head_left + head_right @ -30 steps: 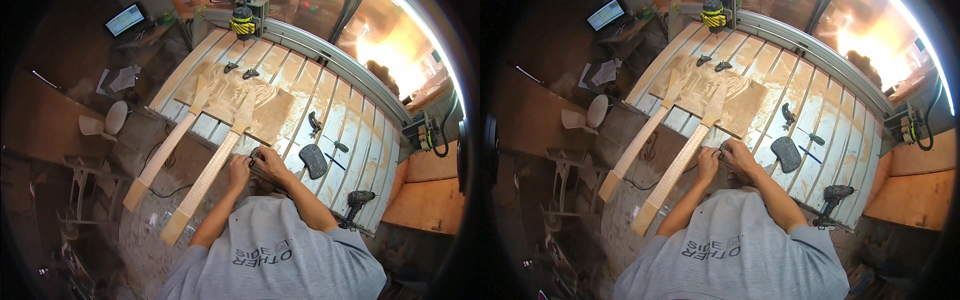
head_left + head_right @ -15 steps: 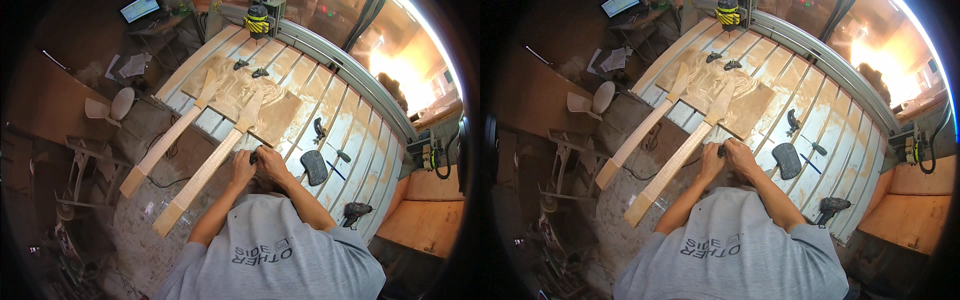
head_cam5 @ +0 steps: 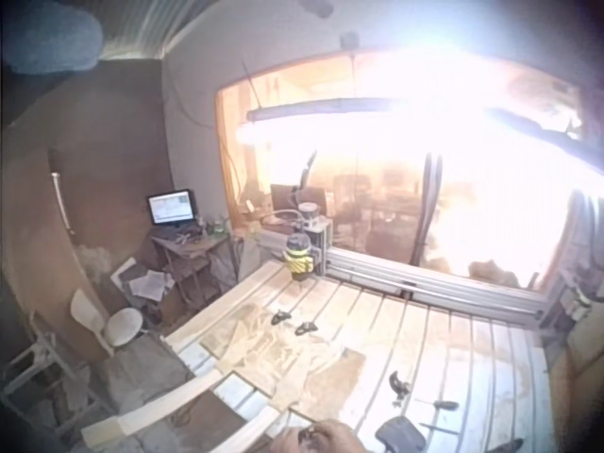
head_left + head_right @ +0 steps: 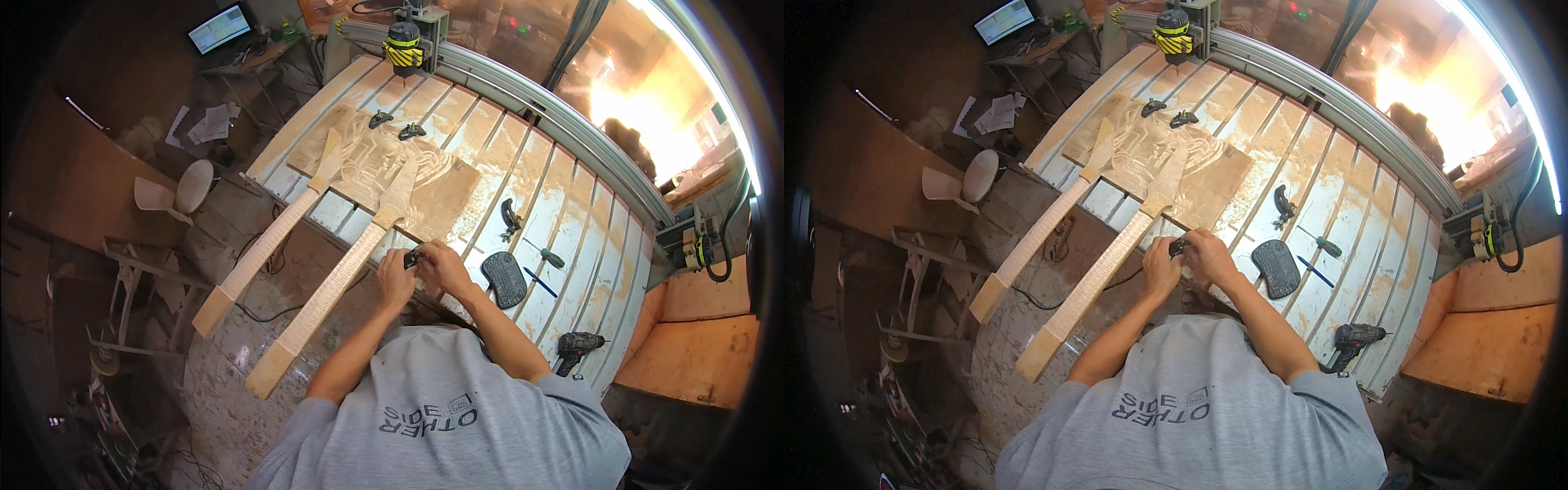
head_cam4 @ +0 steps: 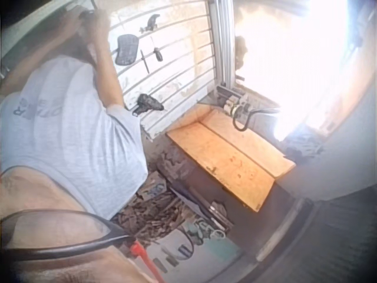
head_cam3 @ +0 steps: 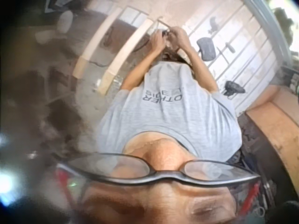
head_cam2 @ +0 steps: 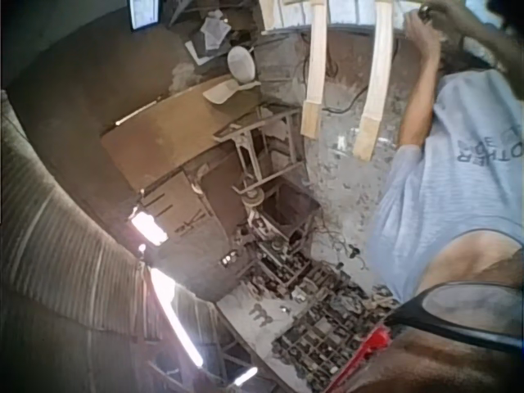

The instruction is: The person using a power drill to make holes in a piece of wood on a workshop table, then picking up two wooden instrument necks and placing them on the table before tightening clamps on the machine.

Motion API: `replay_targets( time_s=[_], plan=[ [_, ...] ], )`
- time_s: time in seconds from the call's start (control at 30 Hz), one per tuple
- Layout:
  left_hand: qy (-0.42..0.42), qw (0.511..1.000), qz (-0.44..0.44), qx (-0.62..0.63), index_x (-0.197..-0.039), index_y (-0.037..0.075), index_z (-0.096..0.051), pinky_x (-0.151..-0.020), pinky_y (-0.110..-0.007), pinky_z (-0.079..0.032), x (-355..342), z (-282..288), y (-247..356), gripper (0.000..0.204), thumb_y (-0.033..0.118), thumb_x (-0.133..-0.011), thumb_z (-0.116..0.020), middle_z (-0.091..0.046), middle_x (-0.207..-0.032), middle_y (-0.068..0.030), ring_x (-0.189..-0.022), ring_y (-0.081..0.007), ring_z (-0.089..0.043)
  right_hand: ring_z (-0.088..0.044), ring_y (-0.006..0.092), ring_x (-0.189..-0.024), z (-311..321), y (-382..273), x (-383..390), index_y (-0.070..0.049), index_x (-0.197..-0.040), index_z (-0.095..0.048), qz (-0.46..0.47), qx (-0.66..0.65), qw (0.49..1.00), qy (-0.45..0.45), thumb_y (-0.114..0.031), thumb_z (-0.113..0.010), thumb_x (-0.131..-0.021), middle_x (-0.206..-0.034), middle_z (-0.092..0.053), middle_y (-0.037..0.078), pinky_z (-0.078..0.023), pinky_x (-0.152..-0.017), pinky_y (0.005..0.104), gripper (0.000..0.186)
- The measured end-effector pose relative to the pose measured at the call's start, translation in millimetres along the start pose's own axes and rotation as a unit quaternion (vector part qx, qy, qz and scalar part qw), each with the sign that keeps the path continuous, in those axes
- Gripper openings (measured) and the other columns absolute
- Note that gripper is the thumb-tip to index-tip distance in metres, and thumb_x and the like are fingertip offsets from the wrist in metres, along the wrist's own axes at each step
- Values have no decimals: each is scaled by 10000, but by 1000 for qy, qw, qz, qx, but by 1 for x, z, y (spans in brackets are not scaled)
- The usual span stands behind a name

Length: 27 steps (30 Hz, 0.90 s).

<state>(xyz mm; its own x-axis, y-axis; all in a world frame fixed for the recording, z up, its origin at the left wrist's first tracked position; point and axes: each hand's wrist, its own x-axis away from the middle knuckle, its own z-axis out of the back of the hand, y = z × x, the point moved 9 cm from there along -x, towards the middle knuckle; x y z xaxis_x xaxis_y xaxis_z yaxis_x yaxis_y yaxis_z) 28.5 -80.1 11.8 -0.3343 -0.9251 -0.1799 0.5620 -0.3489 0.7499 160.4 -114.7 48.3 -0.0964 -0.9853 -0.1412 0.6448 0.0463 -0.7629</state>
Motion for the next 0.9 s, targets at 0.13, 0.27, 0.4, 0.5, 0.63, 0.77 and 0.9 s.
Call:
replay_targets(
  time_s=[0.13, 0.27, 0.4, 0.5, 0.63, 0.77, 0.9],
  plan=[
    [-11, 1000, -15, -11, -1077, 57, -636, -881, -471, -461, -9, -10, 1, 384, 112, -746, -823, -605, -1041, -131, -1014, -372, -596, -686, 315, -806, 19, 28, 0, -25, -1055, -715, -86, -96, 990, 52, -50, -649, -820, -899, -671, 173, -555, -739, 400, 245],
    [-18, 999, -17, -22, -1069, 43, -646, -861, -471, -476, -6, -14, -1, 392, 157, -747, -839, -613, -1024, -152, -997, -380, -610, -680, 337, -806, 47, 22, -8, -11, -1056, -714, -50, -5, 995, 86, -37, -615, -803, -880, -673, 174, -552, -736, 413, 272],
    [9, 1000, -18, -14, -1060, 35, -658, -851, -472, -486, 2, -14, -4, 379, 204, -770, -833, -616, -1008, -158, -984, -387, -615, -665, 390, -848, 29, 5, -14, -22, -1105, -716, -12, 5, 1000, -23, -54, -588, -789, -936, -654, 206, -544, -789, 438, 342],
    [7, 999, -41, -4, -1064, 29, -662, -849, -476, -488, -1, -12, -3, 377, 224, -783, -819, -615, -1010, -164, -977, -393, -611, -660, 391, -864, 17, -6, -14, -35, -1148, -706, -3, 13, 999, -35, -54, -593, -787, -949, -637, 197, -542, -796, 441, 379],
    [-10, 998, -55, 1, -1089, 24, -649, -871, -486, -481, -2, -11, 1, 349, 137, -785, -778, -597, -1028, -166, -991, -390, -586, -652, 395, -870, 4, -21, -14, -52, -1103, -689, 79, 103, 989, -74, -105, -657, -827, -963, -618, 178, -547, -795, 449, 283],
    [5, 998, -57, 9, -1093, 31, -662, -871, -480, -488, -6, -9, 5, 342, 127, -784, -771, -601, -1019, -164, -983, -389, -589, -676, 438, -777, -13, -2, -35, -15, -976, -654, 40, 192, 978, -69, -122, -653, -855, -858, -653, 224, -551, -693, 499, 162],
    [-1, 999, -37, 7, -1073, 36, -684, -861, -480, -490, -10, -9, 4, 323, 120, -774, -776, -605, -994, -162, -956, -390, -595, -680, 456, -706, -7, 3, -45, 10, -949, -649, 2, 114, 993, -8, -89, -637, -833, -764, -677, 254, -546, -656, 520, 154]
  ],
)
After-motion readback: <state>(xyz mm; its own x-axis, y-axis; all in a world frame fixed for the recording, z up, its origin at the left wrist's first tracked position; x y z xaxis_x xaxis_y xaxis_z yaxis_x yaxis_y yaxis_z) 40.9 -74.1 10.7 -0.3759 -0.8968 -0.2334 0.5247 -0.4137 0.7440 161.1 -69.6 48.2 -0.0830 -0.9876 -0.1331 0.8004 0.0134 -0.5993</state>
